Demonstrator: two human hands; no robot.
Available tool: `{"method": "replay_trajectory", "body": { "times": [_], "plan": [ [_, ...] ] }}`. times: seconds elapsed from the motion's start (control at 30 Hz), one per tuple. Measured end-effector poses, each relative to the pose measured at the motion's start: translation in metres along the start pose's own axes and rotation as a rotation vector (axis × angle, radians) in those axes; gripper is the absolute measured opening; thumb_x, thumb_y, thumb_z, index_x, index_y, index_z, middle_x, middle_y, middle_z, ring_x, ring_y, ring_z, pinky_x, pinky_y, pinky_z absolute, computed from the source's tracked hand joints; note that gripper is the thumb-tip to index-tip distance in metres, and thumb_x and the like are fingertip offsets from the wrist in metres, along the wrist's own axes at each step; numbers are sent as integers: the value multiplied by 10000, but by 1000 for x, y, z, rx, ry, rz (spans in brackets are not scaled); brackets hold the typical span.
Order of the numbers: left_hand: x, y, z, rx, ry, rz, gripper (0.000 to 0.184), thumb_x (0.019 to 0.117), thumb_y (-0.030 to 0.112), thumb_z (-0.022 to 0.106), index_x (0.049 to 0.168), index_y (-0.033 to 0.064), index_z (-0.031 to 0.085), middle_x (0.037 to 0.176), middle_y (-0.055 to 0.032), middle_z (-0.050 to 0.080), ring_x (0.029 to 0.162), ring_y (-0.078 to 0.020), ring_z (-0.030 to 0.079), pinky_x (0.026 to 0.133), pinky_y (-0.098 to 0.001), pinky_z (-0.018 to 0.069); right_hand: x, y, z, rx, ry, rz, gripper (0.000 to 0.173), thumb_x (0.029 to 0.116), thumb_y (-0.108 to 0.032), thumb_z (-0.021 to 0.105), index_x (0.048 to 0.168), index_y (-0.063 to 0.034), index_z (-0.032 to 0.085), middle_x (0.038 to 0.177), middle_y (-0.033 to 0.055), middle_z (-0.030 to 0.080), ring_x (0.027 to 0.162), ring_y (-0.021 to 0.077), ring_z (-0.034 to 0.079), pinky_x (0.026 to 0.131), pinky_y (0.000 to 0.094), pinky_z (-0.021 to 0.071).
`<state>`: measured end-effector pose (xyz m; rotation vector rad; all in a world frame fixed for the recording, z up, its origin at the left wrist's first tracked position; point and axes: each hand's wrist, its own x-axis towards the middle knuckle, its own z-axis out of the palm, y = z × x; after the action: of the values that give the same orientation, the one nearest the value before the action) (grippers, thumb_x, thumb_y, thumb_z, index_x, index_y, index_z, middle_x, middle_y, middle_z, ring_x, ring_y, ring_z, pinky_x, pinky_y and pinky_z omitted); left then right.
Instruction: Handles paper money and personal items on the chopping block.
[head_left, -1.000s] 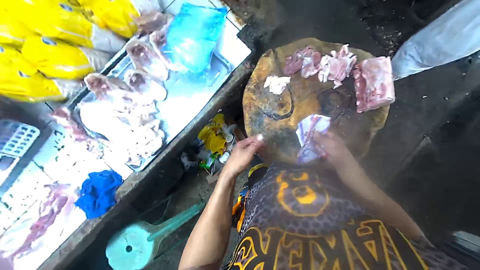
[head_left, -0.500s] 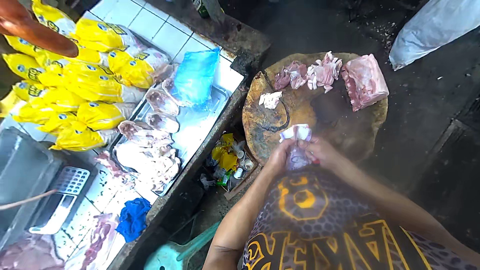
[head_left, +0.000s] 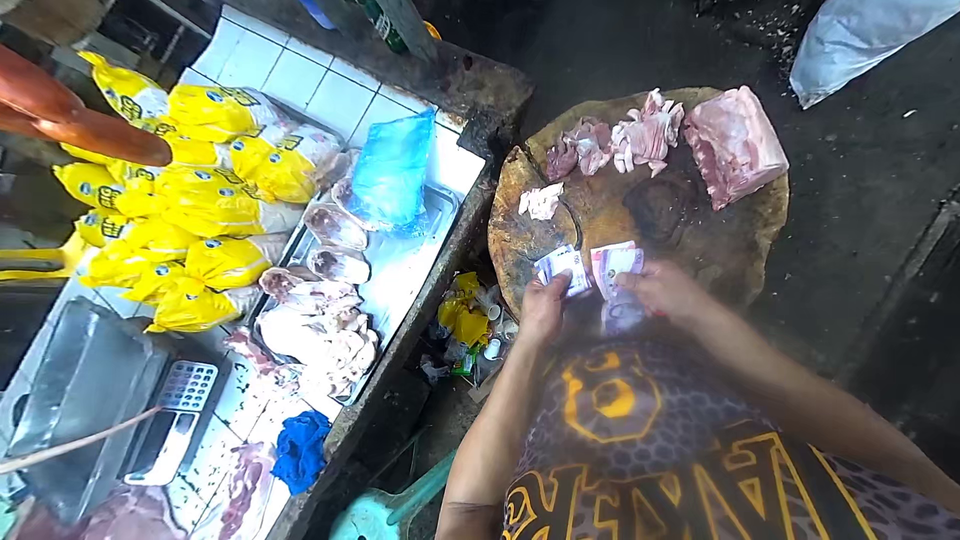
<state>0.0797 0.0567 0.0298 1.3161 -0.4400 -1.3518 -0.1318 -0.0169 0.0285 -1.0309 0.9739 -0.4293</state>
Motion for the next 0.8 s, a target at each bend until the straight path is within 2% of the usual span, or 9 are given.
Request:
{"method": "replay_trajectory", "body": {
  "times": [0.03, 0.1, 0.13, 0.2, 0.27, 0.43, 0.57, 0.73, 0.8],
  "plan": [
    [0, -2, 0, 54, -7, 10, 244, 1029, 152, 606, 1232, 17, 607, 1058, -129, 722, 937, -246, 730, 863, -452, 621, 0, 0, 2, 32, -18, -4, 196, 991, -234, 700, 1124, -91, 722, 744, 46, 675, 441, 57, 469, 404, 208, 423],
    [0, -6, 1, 158, -3, 33, 204, 991, 149, 665, 1156, 30, 654, 984, -96, 735, 884, -201, 727, 837, -420, 619, -1, -5, 8, 37, -71, 0, 360, 1006, -205, 677, 1353, -151, 595, 887, 62, 700, 484, 74, 502, 421, 214, 435],
    [0, -9, 3, 193, -2, 44, 169, 970, 120, 677, 1117, 38, 670, 948, -81, 733, 851, -181, 719, 811, -405, 618, 0, -7, 13, 30, -64, 9, 397, 1003, -194, 680, 1381, -148, 569, 912, 71, 712, 499, 84, 525, 429, 223, 445],
    [-2, -10, 8, 236, -4, 46, 148, 937, 77, 688, 1082, 47, 682, 906, -67, 725, 801, -159, 701, 756, -380, 608, 5, -5, 19, 22, 3, 11, 286, 990, -195, 699, 1251, -87, 656, 844, 85, 713, 490, 97, 537, 430, 242, 457],
    [-6, -7, 12, 193, -33, -7, 221, 965, 112, 692, 1173, 45, 662, 993, -94, 732, 865, -187, 714, 810, -404, 613, 11, -1, 20, 8, 58, -4, 236, 985, -227, 711, 1170, -81, 702, 836, 86, 722, 515, 113, 562, 453, 262, 474],
    [-6, -4, 13, -132, -100, -166, 324, 1079, 309, 502, 1297, 87, 591, 1120, -113, 713, 990, -213, 708, 887, -435, 593, 14, 1, 22, 42, 48, -55, 218, 994, -215, 699, 1159, -73, 705, 851, 88, 737, 524, 115, 586, 441, 255, 475],
    [-5, -1, 14, -287, -58, -204, 383, 1096, 362, 375, 1279, 111, 598, 1169, -93, 688, 1038, -202, 680, 903, -418, 573, 12, 8, 24, 77, 55, -89, 231, 1009, -244, 678, 1187, -98, 687, 857, 83, 728, 517, 106, 569, 433, 239, 461],
    [5, -10, 8, -247, 12, -182, 409, 1102, 371, 405, 1315, 82, 599, 1185, -107, 697, 1060, -220, 685, 927, -427, 573, 11, 16, 22, 13, 90, -145, 249, 996, -270, 699, 1200, -127, 694, 839, 71, 721, 497, 112, 545, 435, 252, 459],
    [5, -12, 11, -204, 71, -160, 428, 1097, 411, 428, 1312, 85, 602, 1164, -106, 707, 1027, -216, 698, 890, -419, 589, 10, 16, 21, -45, 131, -156, 251, 987, -280, 711, 1189, -131, 701, 839, 66, 725, 500, 119, 553, 443, 265, 469]
  ]
}}
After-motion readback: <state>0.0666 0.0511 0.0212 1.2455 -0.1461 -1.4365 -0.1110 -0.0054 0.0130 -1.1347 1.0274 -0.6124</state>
